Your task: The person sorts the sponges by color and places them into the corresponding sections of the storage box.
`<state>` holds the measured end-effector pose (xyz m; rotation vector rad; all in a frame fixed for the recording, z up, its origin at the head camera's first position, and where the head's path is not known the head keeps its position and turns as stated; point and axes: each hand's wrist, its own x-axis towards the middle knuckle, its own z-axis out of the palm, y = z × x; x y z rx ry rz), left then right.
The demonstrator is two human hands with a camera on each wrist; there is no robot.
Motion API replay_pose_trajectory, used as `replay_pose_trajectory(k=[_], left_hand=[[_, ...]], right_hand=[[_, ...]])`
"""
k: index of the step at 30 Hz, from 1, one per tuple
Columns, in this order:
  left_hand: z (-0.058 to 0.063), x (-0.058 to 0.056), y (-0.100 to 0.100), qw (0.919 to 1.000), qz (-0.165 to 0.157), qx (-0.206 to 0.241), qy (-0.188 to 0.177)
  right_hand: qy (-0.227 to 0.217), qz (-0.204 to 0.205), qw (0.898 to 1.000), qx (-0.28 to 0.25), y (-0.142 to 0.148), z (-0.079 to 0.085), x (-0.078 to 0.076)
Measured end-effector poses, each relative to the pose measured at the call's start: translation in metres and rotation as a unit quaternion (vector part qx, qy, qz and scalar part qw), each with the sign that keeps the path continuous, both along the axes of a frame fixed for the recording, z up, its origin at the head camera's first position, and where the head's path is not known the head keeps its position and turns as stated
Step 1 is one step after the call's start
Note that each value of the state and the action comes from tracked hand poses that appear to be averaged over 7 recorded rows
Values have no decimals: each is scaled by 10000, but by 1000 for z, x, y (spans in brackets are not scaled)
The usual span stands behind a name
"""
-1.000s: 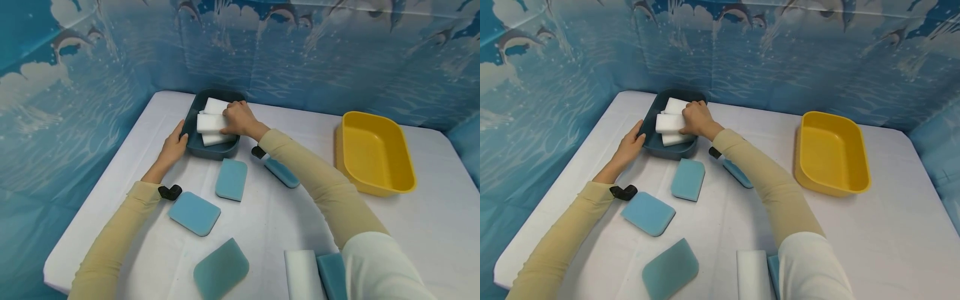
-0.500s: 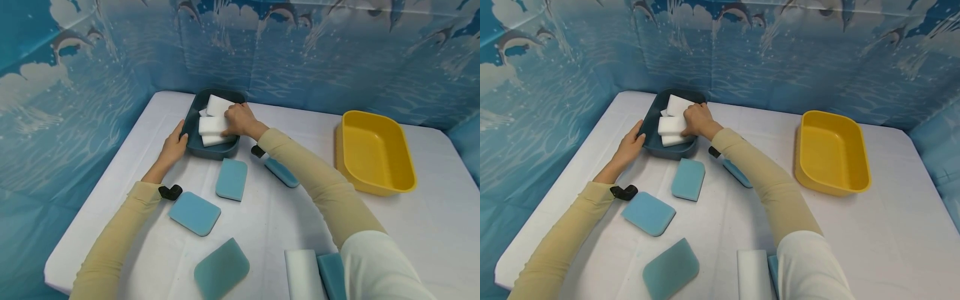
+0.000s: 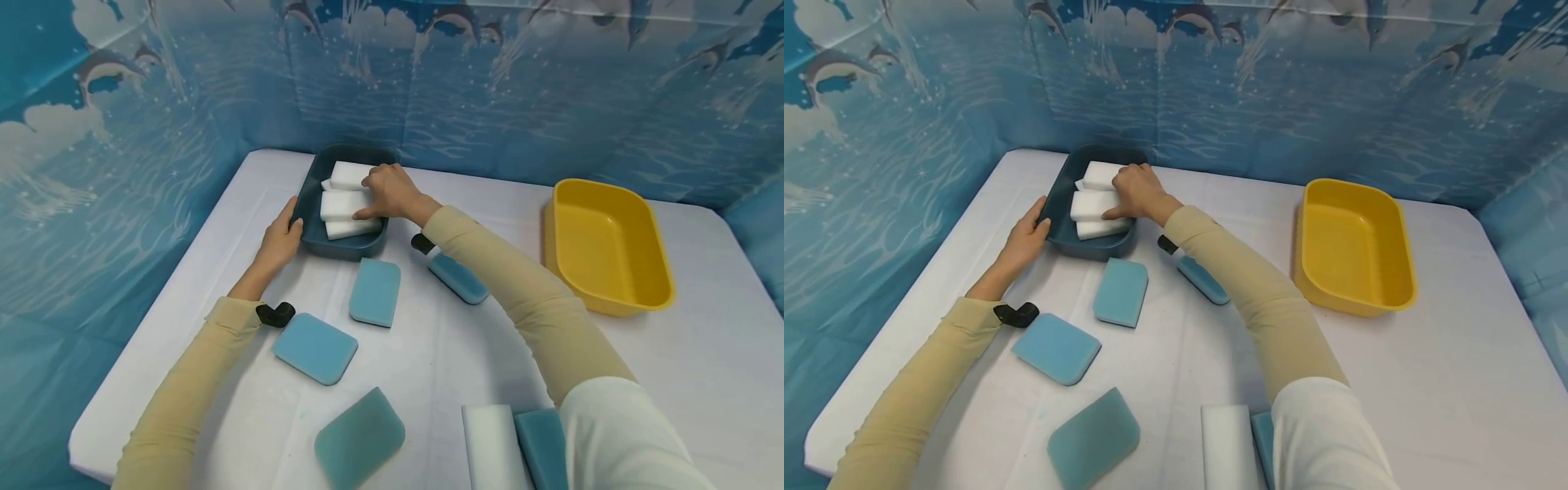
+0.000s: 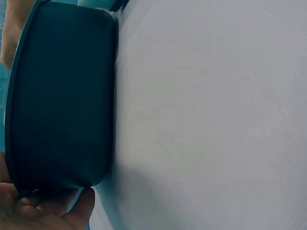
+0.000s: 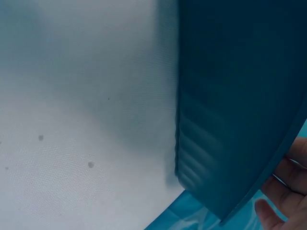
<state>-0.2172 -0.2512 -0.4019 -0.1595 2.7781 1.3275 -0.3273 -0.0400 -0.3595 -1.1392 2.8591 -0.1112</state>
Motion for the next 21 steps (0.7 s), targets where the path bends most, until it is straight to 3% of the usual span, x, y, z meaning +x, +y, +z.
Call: replay_pose_trajectory(k=[11,21], left_hand=[[-2,-1,0,10000,-38,-29,-8],[2,1,1,10000,-24,-83,-34]], right_hand=[[-65,210,9993,-310,4,6,6],[-373,598,9932,-931,17,10,18]])
